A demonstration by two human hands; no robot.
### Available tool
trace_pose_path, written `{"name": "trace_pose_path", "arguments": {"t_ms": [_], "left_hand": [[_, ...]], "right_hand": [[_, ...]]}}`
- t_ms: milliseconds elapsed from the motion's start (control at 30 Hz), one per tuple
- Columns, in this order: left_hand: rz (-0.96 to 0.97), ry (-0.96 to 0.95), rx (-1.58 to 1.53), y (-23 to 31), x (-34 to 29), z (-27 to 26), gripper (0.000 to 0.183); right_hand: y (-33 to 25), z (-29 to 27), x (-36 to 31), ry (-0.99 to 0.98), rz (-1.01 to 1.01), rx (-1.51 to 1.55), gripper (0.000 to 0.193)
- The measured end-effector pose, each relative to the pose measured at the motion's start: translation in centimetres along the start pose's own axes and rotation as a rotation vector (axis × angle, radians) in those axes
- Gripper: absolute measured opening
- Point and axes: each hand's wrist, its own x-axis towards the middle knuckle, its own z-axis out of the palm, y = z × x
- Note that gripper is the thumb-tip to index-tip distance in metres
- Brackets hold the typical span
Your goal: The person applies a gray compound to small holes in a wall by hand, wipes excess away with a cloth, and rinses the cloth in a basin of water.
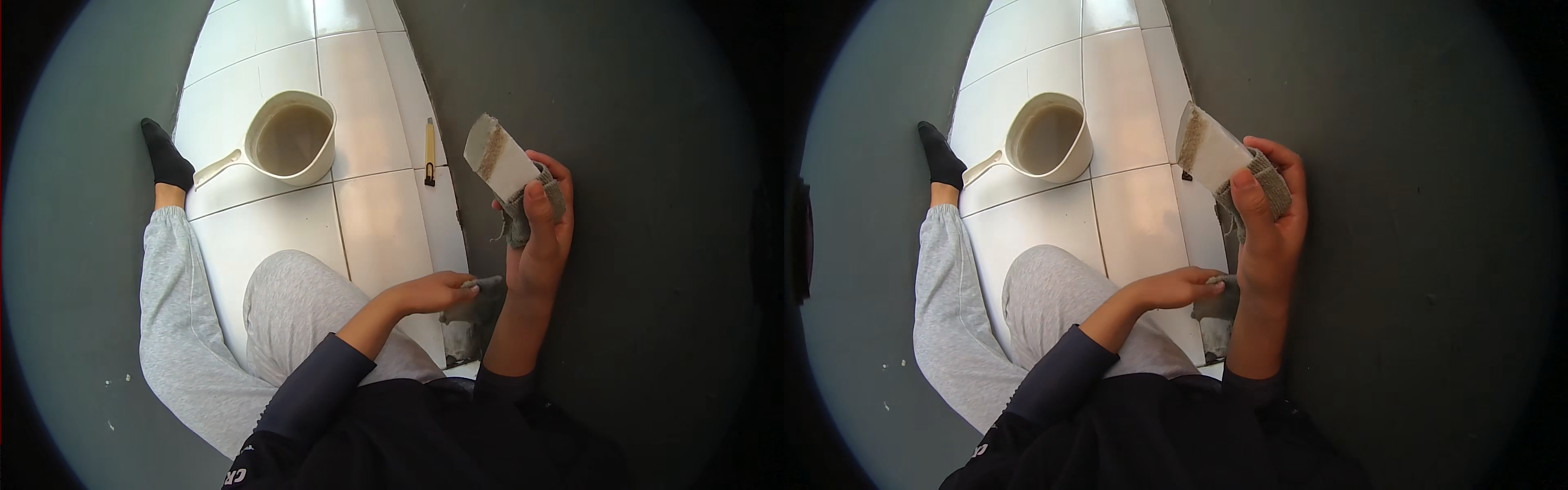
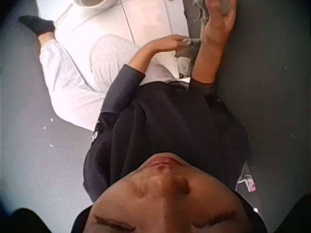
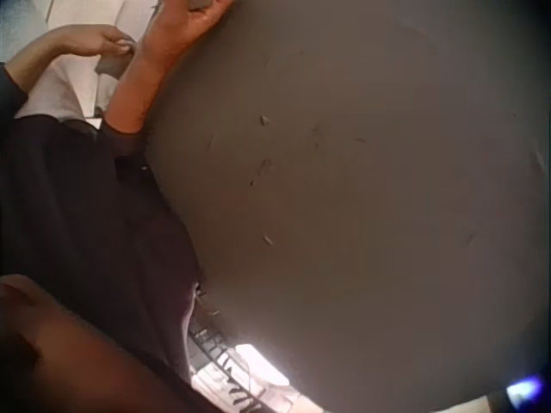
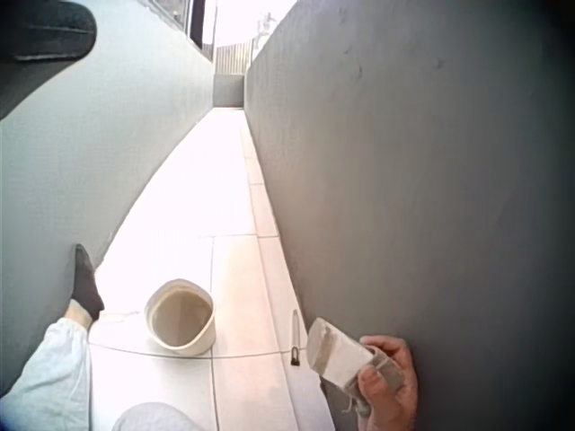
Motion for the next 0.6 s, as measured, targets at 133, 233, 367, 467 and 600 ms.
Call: {"name": "trace_pose_path", "arguments": {"t_ms": [133,233,367,467,600], "left_hand": [[0.165,0.617,0.169,3.8,-0.1,-4.1,0.037],[0.020,0.799,0.836,4.1,1.5,-5.6,0.041],[-0.208,0.603,1.393,-2.4,6.0,-3.0,0.046],[-0.381,0.615,1.605,-4.4,7.4,-0.1,0.046],[-0.312,0.549,1.435,-5.5,7.2,1.6,0.046]], "right_hand": [[0.3,0.0,0.1,0.018,0.009,0.015,0.042],[0.8,0.1,-0.1,0.013,0.034,0.014,0.041],[1.5,0.0,-0.3,-0.016,0.045,0.001,0.041],[1.8,-0.1,-0.2,0.014,0.034,-0.001,0.041],[1.8,-0.3,-0.1,0.031,0.052,-0.015,0.041]]}}
